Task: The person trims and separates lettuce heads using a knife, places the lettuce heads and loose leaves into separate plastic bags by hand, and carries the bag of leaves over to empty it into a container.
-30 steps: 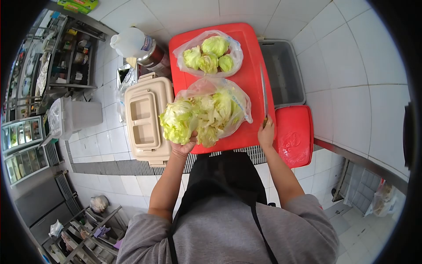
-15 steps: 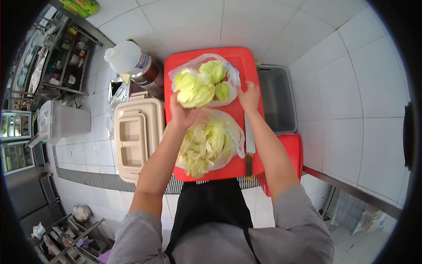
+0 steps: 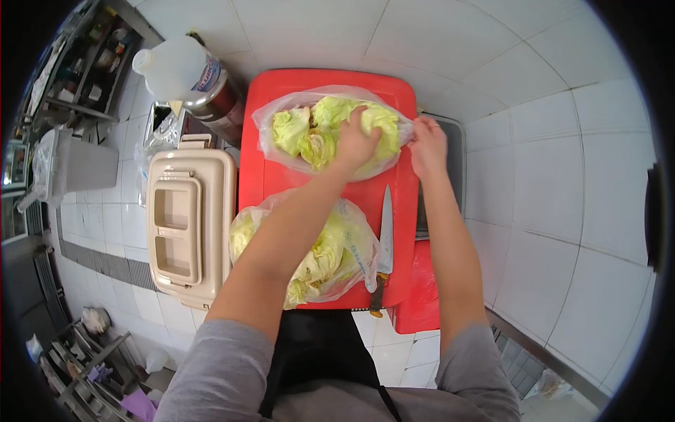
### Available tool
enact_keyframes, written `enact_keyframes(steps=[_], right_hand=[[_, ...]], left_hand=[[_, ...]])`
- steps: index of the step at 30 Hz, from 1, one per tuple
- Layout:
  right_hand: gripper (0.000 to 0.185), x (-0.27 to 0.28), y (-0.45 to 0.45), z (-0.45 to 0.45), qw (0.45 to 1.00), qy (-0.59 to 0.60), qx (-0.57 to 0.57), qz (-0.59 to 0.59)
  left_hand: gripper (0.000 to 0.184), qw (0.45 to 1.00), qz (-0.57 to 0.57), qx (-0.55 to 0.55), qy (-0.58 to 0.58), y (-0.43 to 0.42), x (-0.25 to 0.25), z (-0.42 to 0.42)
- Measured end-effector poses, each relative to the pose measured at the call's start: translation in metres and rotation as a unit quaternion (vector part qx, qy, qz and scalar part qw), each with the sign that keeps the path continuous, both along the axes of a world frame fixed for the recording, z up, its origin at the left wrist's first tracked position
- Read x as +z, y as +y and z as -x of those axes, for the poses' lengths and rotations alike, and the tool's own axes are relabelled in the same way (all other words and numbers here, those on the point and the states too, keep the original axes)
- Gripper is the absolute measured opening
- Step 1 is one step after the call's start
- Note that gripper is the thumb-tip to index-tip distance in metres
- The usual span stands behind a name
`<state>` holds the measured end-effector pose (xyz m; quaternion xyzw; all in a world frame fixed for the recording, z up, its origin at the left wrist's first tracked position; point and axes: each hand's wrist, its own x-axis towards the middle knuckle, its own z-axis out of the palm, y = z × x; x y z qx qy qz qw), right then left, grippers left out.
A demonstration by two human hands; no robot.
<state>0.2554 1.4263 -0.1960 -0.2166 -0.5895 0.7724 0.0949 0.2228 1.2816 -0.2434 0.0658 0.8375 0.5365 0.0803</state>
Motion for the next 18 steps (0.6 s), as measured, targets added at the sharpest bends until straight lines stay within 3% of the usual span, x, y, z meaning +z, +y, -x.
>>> enact_keyframes(steps=[1,3,4,6,9,11,12,13,14,15,18], right_hand=[[0.011,0.006,-0.002,-0.005,0.995,0.063,-0.004,0.079],[0.010,0.034,-0.011,-0.014,0.990,0.090,0.019,0.105],[0.010,0.042,-0.014,-0.015,0.987,0.104,0.028,0.117],[0.010,0.045,-0.017,-0.015,0.998,0.034,0.026,0.036],[0.011,0.047,-0.009,-0.022,0.999,-0.030,0.029,-0.028],[0.011,0.045,-0.004,-0.031,0.998,-0.046,0.036,-0.025],[0.011,0.043,-0.001,-0.036,0.998,-0.047,0.043,-0.013],[0.011,0.042,0.001,-0.039,0.998,-0.046,0.050,-0.001],[0.011,0.040,0.003,-0.040,0.998,-0.052,0.043,0.002],[0.012,0.036,0.005,-0.039,0.998,-0.057,0.037,0.003],[0.011,0.044,0.011,-0.033,0.999,-0.036,-0.002,0.017]], left_hand=[[0.059,0.999,0.021,0.024,0.027,0.006,-0.008,-0.001],[0.057,0.992,0.067,0.067,0.082,0.017,-0.026,-0.002],[0.056,0.995,0.067,0.054,0.057,0.022,-0.028,-0.002],[0.054,0.998,0.065,0.024,0.006,0.028,-0.011,-0.004],[0.054,0.995,0.062,-0.072,0.037,-0.008,0.006,0.009],[0.058,0.972,0.202,0.080,0.095,-0.062,-0.014,0.029],[0.065,0.925,0.231,0.189,0.235,-0.092,0.012,0.028],[0.073,0.877,0.347,0.262,0.204,-0.120,-0.011,0.033],[0.066,0.916,0.337,0.218,0.016,-0.149,-0.031,0.035],[0.059,0.919,0.312,0.166,-0.172,-0.172,-0.040,0.040],[0.042,0.923,0.355,0.021,-0.148,-0.206,-0.010,0.053]])
